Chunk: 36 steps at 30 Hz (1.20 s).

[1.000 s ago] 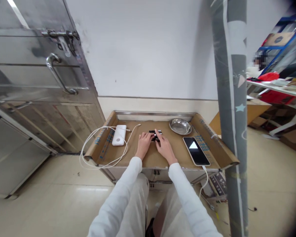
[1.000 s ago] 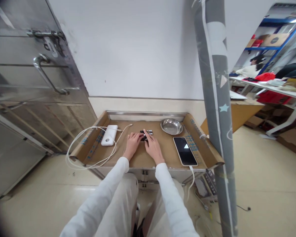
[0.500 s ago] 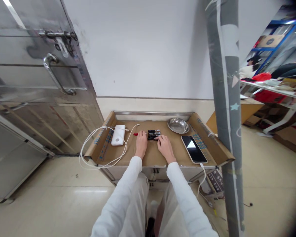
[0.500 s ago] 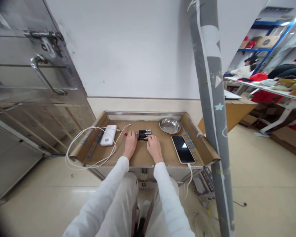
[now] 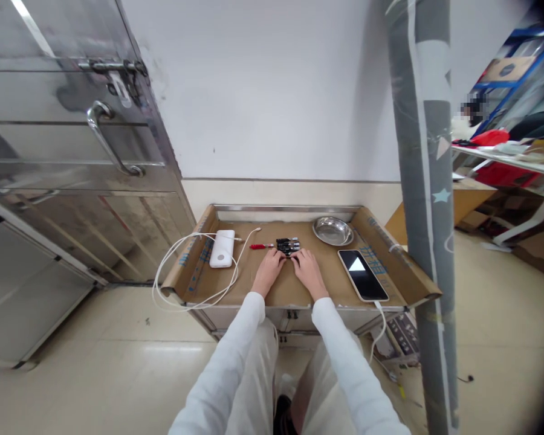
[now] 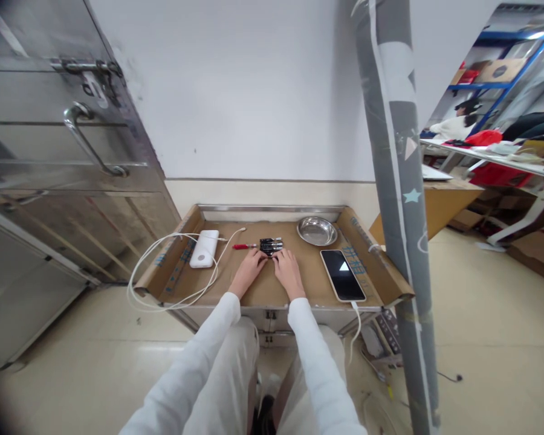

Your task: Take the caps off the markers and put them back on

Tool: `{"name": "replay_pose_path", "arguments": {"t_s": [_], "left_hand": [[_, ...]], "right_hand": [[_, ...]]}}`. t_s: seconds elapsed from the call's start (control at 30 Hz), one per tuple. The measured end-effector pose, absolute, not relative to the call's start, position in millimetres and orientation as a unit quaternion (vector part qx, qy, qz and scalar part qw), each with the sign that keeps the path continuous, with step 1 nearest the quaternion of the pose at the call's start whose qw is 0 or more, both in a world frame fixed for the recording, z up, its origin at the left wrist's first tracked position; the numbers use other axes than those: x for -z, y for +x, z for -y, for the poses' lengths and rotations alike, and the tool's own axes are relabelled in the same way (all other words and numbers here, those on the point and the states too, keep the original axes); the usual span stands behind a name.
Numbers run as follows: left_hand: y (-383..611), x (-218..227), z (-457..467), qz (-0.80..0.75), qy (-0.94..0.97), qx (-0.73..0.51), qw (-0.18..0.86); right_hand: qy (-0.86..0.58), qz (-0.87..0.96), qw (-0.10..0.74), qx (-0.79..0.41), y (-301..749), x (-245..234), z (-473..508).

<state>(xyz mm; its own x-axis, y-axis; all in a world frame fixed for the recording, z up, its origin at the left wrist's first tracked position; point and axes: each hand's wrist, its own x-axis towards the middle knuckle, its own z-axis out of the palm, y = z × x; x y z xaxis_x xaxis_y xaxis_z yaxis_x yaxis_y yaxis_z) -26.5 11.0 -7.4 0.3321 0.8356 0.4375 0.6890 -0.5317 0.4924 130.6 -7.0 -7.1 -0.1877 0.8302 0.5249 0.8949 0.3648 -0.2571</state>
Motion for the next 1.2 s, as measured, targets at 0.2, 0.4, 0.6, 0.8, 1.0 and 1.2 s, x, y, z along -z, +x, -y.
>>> {"name": "replay_pose_path", "arguments": {"t_s": [0.2,0.4,0.6,0.8,1.0,1.2], "left_hand": [[-25.1,2.3,-8.0,-0.476,0.804,-0.331,0.130],[-25.2,-1.1,-6.7,-0.439,0.793,-0.381,0.182],[-24.7,-5.1,-5.5,-0.419,0.818,-0.372,0.129],[-24.6,-9.7,-4.5,-0.439,0.840,-0.310,0.075],[-24.3,-6.0,-4.8,-0.457,0.840,-0.284,0.073],[-24.1,-2.1,-9.2,-0.466,0.817,-0.337,0.043]], "right_hand": [[-0.535,0.786,0.310,0.033,130.1,6.1,6.2],[-0.503,0.799,0.328,0.001,129.8,6.0,5.4],[-0.540,0.768,0.343,0.042,131.2,4.1,6.1],[-0.585,0.695,0.411,0.070,135.8,-2.9,10.5],[-0.601,0.668,0.435,0.055,138.3,-1.3,11.3],[-0.582,0.707,0.399,0.046,136.3,0.0,11.2]]}}
